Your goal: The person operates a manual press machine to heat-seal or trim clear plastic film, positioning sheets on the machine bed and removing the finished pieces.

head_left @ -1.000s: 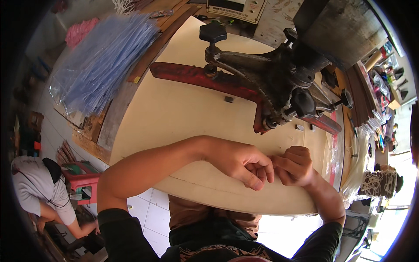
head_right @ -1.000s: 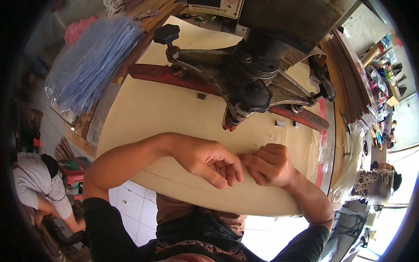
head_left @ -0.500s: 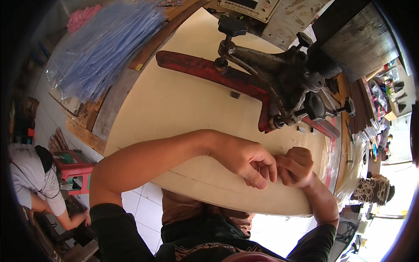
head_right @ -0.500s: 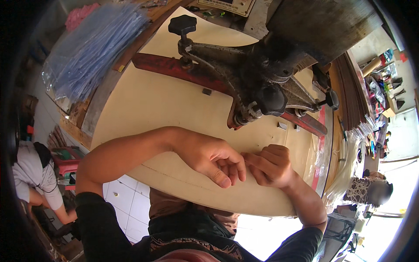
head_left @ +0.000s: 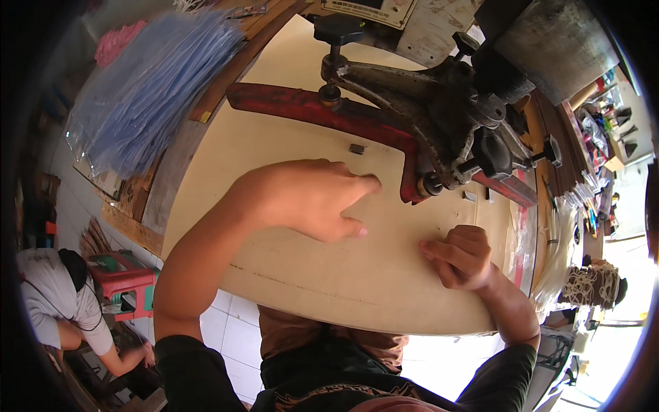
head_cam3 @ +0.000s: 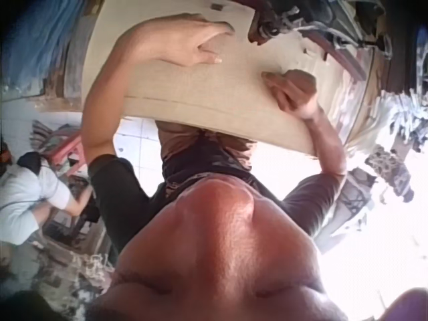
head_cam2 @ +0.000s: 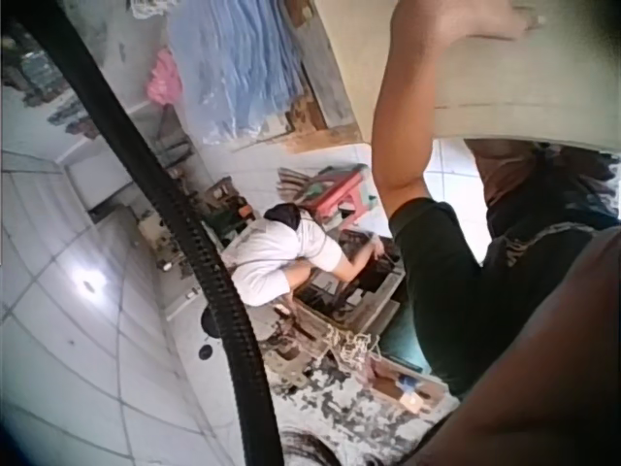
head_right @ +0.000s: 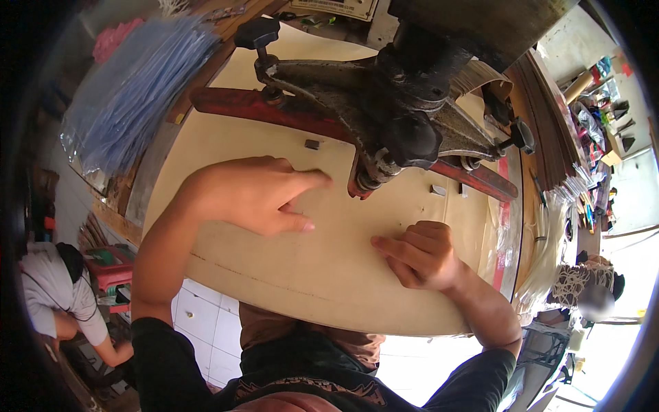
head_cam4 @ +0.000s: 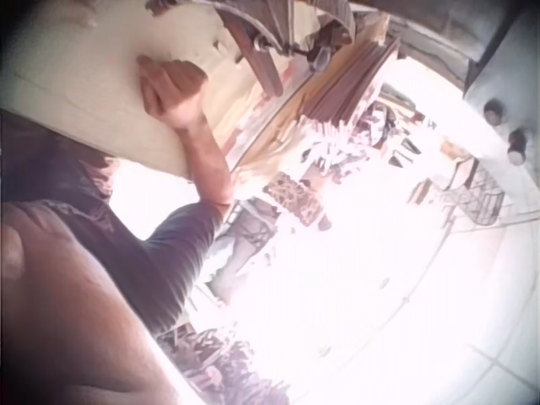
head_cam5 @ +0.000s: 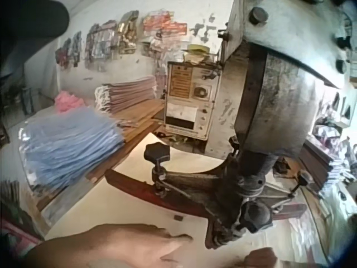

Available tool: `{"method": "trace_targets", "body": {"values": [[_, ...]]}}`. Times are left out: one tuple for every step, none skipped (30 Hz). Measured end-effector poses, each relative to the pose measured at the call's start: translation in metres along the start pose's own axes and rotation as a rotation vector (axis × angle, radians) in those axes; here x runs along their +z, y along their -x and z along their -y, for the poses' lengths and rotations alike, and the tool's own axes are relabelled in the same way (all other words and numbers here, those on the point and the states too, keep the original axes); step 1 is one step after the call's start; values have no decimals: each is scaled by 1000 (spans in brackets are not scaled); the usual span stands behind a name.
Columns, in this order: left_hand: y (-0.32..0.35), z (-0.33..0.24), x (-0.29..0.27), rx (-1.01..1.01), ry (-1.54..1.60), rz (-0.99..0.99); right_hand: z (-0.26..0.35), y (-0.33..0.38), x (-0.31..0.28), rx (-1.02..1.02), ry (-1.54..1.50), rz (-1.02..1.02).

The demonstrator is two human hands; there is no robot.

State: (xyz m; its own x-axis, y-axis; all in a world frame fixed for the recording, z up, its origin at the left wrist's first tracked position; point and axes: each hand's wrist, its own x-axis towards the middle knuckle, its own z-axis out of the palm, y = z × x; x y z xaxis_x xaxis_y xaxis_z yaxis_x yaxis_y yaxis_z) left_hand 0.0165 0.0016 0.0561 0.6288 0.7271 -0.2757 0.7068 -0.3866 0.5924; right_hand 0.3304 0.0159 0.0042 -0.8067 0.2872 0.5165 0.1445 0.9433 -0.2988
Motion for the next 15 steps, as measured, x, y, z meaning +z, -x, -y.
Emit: {"method": "trace_targets", "body": {"values": [[-1, 0, 6, -34, -84, -73, 1, -1, 0, 3, 1, -5], [-3, 1, 12, -68, -167, -148, 1, -1, 1, 6, 2, -8], [-5, 0, 16, -77, -200, -189, 1, -1, 0, 9, 3, -6], [-8, -1, 20, -87, -233, -229, 1, -1, 0, 11, 3, -4], [-11, -2, 24, -95, -263, -269, 1, -1, 0, 16, 4, -1], [-14, -3, 27, -107, -286, -293, 1, -1, 0, 20, 2, 2], [-17, -4, 31, -119, -308, -317, 0, -1, 0, 25, 1, 6], [-18, -5, 33, -132, -330, -342, 0, 0, 0, 28, -2, 10], [-19, -6, 34, -131, -339, -348, 0, -1, 0, 29, 1, 9], [-19, -6, 35, -130, -348, -354, 1, -2, 0, 31, 3, 8], [-19, -7, 35, -129, -357, -360, 1, -2, -1, 32, 6, 7], [-19, -7, 36, -128, -363, -367, 1, -2, -1, 33, 5, 6], [-19, -7, 37, -127, -369, -374, 1, -2, -1, 34, 3, 6], [-20, -7, 37, -125, -375, -382, 1, -2, -1, 35, 1, 5], [-20, -7, 37, -128, -376, -377, 1, -3, -1, 35, 5, 11]]}}
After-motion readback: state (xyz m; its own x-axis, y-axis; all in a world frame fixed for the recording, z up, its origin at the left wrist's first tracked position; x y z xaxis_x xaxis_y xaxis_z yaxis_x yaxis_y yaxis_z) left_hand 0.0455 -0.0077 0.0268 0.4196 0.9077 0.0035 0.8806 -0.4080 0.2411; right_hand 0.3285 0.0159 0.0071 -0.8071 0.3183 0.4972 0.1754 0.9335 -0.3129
